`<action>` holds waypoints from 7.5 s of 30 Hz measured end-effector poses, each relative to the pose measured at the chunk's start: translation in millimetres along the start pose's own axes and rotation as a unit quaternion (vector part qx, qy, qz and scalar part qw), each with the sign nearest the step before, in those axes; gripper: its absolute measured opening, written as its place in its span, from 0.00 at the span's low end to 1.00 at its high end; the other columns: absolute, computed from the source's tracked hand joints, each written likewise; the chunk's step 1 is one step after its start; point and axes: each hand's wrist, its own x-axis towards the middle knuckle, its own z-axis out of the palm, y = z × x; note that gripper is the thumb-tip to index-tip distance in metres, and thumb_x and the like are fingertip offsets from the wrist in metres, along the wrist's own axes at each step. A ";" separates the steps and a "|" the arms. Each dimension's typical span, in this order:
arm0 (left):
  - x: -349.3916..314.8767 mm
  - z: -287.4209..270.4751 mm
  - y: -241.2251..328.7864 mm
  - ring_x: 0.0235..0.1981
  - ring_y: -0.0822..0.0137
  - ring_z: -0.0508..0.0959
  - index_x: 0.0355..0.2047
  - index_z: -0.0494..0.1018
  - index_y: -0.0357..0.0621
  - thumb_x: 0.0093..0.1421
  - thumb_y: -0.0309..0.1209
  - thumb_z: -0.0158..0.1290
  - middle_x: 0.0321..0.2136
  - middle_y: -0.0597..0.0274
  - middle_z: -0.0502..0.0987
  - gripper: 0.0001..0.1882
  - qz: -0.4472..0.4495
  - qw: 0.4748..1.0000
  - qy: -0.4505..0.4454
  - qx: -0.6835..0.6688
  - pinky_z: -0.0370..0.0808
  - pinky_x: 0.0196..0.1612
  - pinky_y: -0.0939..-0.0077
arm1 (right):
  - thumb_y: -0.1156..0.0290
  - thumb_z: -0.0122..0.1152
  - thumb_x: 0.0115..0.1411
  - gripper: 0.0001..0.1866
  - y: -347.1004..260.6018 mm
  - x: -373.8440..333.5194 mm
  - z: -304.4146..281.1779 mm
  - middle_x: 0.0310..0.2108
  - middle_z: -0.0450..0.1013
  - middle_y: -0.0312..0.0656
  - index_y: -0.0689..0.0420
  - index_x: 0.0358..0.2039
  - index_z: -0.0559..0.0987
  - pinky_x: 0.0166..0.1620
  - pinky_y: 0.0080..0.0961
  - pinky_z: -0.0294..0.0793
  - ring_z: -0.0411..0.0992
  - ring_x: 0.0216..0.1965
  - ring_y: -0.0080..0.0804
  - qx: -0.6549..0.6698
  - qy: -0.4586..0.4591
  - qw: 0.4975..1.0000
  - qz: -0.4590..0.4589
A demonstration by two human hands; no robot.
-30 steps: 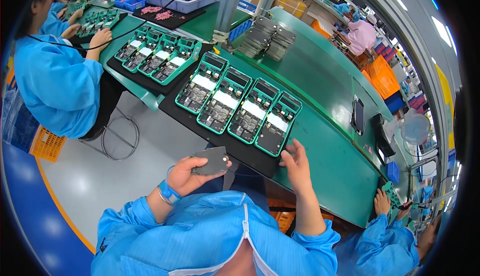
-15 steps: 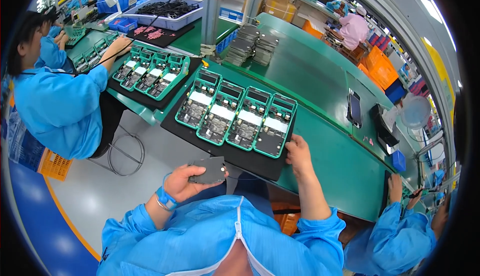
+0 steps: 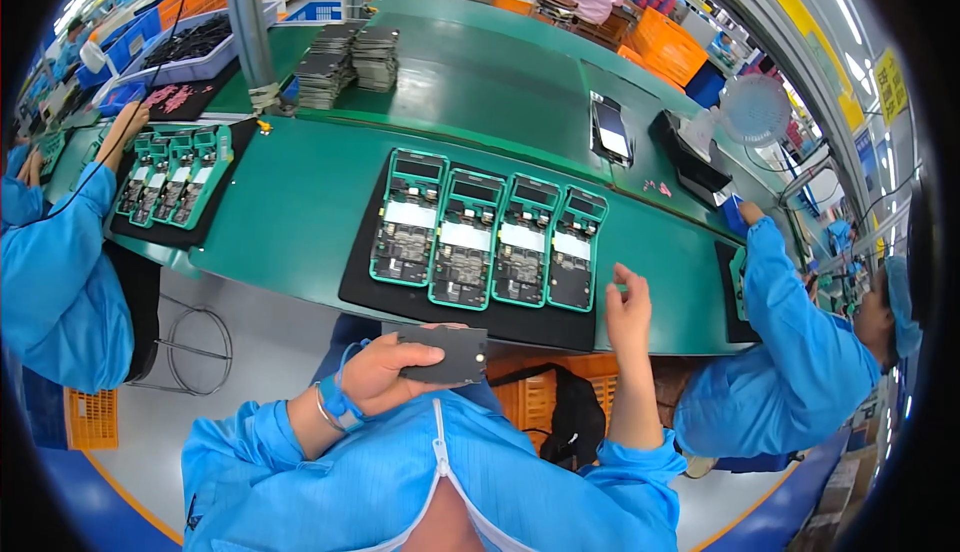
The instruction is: The person assembles electronic components onto circuit boards by hand, taking components from a plastic tray and placing them onto circuit boards on a conveyor belt.
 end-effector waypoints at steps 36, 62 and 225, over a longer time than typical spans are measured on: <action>11.4 -1.3 -18.3 0.54 0.48 0.70 0.58 0.57 0.31 0.60 0.26 0.49 0.53 0.40 0.67 0.27 0.024 0.996 0.077 0.026 0.66 0.59 0.54 | 0.64 0.65 0.51 0.17 -71.9 -1.1 35.7 0.49 0.68 0.46 0.50 0.43 0.79 0.54 0.46 0.62 0.62 0.54 0.49 -0.199 -0.160 0.875 -0.412; -28.0 -18.6 -17.1 0.59 0.44 0.64 0.59 0.56 0.31 0.58 0.26 0.48 0.55 0.38 0.65 0.29 0.023 0.999 0.027 -0.017 0.62 0.62 0.56 | 0.68 0.66 0.50 0.20 -104.7 -25.4 78.8 0.50 0.66 0.49 0.48 0.46 0.78 0.51 0.42 0.64 0.62 0.52 0.49 -0.113 -0.168 0.891 -0.406; -246.0 -72.7 -7.8 0.61 0.45 0.61 0.62 0.51 0.34 0.60 0.23 0.47 0.56 0.37 0.61 0.30 0.262 0.951 0.090 -0.137 0.56 0.65 0.51 | 0.69 0.50 0.63 0.10 -330.7 -64.9 272.5 0.22 0.69 0.44 0.61 0.29 0.65 0.20 0.25 0.77 0.75 0.21 0.34 0.375 -0.454 0.790 0.171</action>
